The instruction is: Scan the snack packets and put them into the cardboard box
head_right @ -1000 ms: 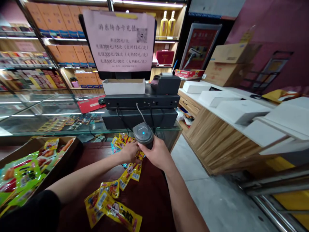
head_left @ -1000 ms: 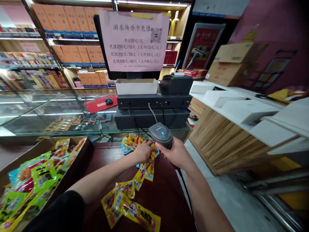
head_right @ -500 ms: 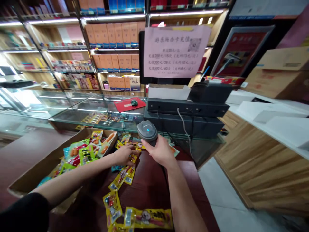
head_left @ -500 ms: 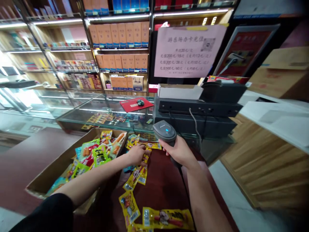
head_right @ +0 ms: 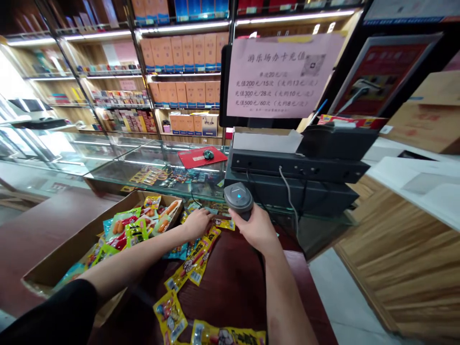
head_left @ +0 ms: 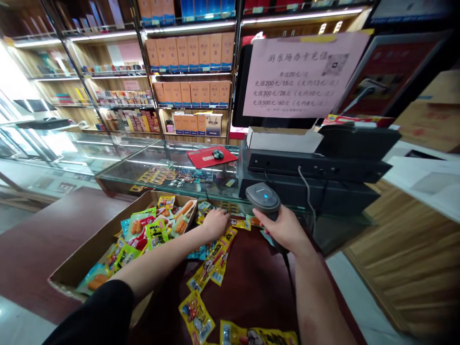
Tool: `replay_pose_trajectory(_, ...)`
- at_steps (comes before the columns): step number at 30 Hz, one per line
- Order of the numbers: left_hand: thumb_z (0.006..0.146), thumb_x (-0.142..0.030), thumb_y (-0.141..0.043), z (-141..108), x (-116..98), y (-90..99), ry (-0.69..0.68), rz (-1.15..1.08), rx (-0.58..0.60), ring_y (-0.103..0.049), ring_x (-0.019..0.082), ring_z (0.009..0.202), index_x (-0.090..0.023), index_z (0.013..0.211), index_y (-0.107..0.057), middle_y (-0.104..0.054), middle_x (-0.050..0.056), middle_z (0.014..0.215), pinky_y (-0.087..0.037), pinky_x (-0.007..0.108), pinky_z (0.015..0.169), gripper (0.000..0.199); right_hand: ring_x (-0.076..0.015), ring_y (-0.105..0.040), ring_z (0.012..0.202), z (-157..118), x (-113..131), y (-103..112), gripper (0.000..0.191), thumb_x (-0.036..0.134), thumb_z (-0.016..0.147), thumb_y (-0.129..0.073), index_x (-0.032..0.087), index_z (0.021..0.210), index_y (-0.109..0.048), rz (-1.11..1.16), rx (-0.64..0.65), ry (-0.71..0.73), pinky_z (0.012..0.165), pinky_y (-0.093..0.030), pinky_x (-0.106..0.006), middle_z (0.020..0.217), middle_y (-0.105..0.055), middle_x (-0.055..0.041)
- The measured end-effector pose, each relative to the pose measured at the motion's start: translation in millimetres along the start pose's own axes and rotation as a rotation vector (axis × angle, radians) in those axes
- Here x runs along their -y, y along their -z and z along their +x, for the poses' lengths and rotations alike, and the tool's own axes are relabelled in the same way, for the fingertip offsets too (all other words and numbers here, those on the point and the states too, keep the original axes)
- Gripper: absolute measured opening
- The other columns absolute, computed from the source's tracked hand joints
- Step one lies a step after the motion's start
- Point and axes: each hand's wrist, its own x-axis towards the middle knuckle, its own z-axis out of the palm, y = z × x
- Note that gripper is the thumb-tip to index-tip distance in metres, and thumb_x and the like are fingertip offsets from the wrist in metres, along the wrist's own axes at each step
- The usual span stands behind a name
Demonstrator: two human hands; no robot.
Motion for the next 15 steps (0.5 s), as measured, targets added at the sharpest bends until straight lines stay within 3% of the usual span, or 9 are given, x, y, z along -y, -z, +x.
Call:
replay_pose_trajectory(3, 0.086, -0.027, -0.045, 11.4, -4.1, -11.9, 0.028, 0.048, 0.054, -0.058, 0.029, 0.096, -0.010, 0.103, -0.064, -0.066, 0.017, 0.095, -0.041, 0.040, 0.081, 0.030, -0.0185, -0.062, 0.049, -1.6, 1.4, 2.2, 0.038, 0.053, 0.077, -0.059, 0.017, 0.086, -0.063, 0.013, 0.018, -0.005, 0.050, -0.046, -0.026, 0.058, -0.065, -0.0044)
replay_pose_trajectory(6, 0.083, -0.027, -0.050, 10.6, -3.8, -8.8, 0.038, 0.037, 0.054, -0.059, 0.029, 0.095, -0.011, 0.097, -0.066, -0.067, 0.017, 0.093, -0.038, 0.041, 0.085, 0.027, -0.0169, -0.061, 0.046, -6.1, 3.7, 0.4, 0.037, 0.052, 0.078, -0.058, 0.017, 0.087, -0.062, 0.082, 0.071, -0.005, 0.049, -0.047, -0.026, 0.062, -0.066, -0.0050)
replay_pose_trajectory(10, 0.075, -0.028, -0.061, -5.7, 12.2, 23.4, 0.070, -0.161, -0.052, -0.061, 0.024, 0.093, -0.019, 0.100, -0.066, -0.069, 0.009, 0.097, -0.041, 0.033, 0.083, 0.028, -0.0150, -0.059, 0.045, -14.8, -1.6, 0.5, 0.036, 0.051, 0.078, -0.059, 0.017, 0.087, -0.060, 0.172, 0.221, -0.030, 0.043, -0.046, -0.024, 0.062, -0.065, -0.0039)
replay_pose_trajectory(15, 0.067, -0.040, -0.069, -45.6, 42.6, 67.9, 0.250, -0.516, -0.094, -0.063, 0.022, 0.083, -0.020, 0.104, -0.069, -0.070, 0.005, 0.091, -0.045, 0.028, 0.075, 0.042, -0.0133, -0.057, 0.043, -22.9, -10.4, 7.2, 0.035, 0.050, 0.079, -0.059, 0.015, 0.084, -0.059, 0.202, 0.288, -0.028, 0.041, -0.045, -0.023, 0.058, -0.062, -0.0023)
